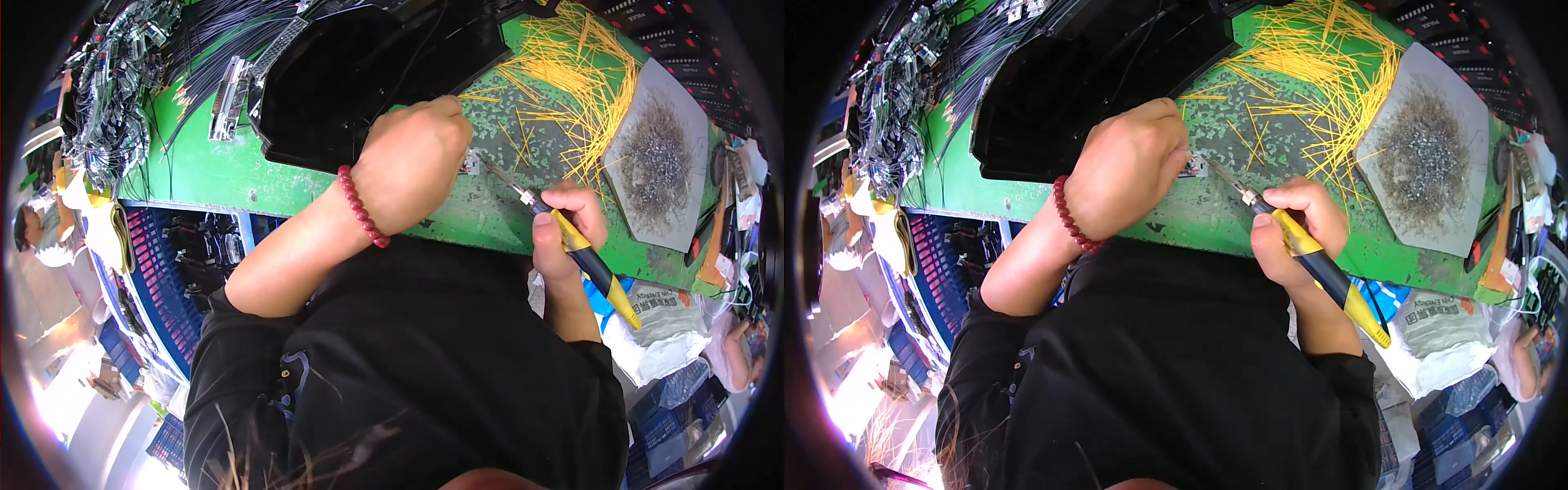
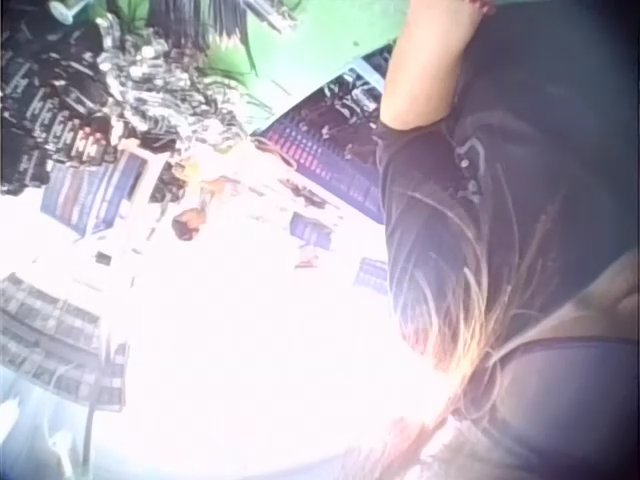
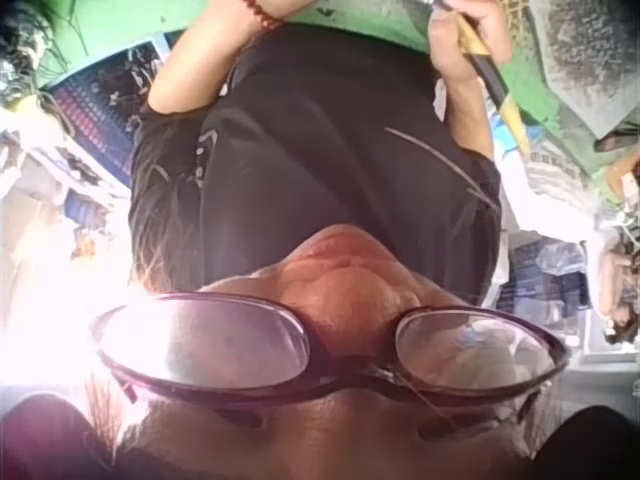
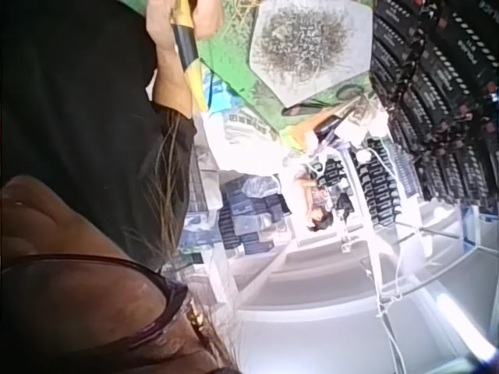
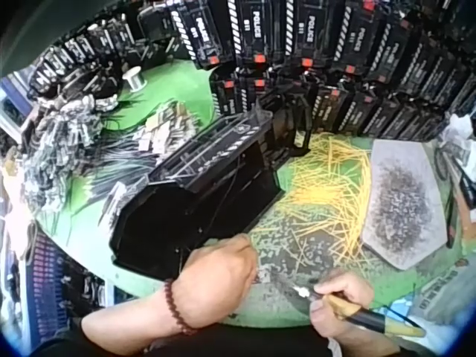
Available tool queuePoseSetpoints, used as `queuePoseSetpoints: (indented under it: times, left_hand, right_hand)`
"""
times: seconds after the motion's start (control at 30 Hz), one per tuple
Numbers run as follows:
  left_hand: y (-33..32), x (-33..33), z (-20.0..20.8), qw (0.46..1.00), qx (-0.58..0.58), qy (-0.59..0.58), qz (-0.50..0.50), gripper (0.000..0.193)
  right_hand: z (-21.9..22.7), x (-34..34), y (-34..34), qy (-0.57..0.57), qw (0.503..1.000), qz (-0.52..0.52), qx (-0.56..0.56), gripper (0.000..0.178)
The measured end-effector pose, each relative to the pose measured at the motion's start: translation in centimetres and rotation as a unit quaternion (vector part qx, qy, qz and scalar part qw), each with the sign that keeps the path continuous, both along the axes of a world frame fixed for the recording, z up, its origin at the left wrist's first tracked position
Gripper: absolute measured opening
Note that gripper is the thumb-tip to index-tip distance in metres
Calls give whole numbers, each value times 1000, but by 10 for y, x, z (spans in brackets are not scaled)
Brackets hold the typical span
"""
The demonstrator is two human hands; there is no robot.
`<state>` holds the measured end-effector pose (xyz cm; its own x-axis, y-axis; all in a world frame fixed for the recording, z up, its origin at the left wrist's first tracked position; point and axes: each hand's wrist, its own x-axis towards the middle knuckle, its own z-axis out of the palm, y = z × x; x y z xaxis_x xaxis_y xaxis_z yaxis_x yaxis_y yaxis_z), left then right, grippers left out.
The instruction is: The person solders wires to a circuit board using a soldering iron, places the assembled casing into a crate, and solders wires onto another circuit board before fitting it to a black casing.
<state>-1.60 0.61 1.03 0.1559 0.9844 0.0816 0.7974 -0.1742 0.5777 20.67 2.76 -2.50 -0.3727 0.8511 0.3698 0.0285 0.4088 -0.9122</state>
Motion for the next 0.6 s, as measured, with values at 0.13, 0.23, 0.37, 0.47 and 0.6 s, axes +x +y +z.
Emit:
queuePoseSetpoints:
  times: [0.13, 0.23, 0.37, 0.47, 0.6]
  left_hand:
    - [-1, 1, 0, 1000, 6, 2, 7, 9]
    - [0, 2, 0, 1000, 3, 12, 9, 9]
    - [2, 4, 2, 999, -11, 44, 5, 10]
    - [4, 5, 5, 997, -32, 74, 4, 11]
    - [6, 7, 8, 995, -35, 91, -2, 12]
  right_hand:
    - [0, 3, 0, 4, 1000, -6, -20, 20]
    - [2, 3, -1, 1, 1000, -6, -28, 20]
    - [4, 2, -2, 4, 999, -17, -37, 20]
    - [2, 2, 1, 3, 1000, -8, -16, 19]
    - [6, -1, 1, -6, 1000, -6, -25, 18]
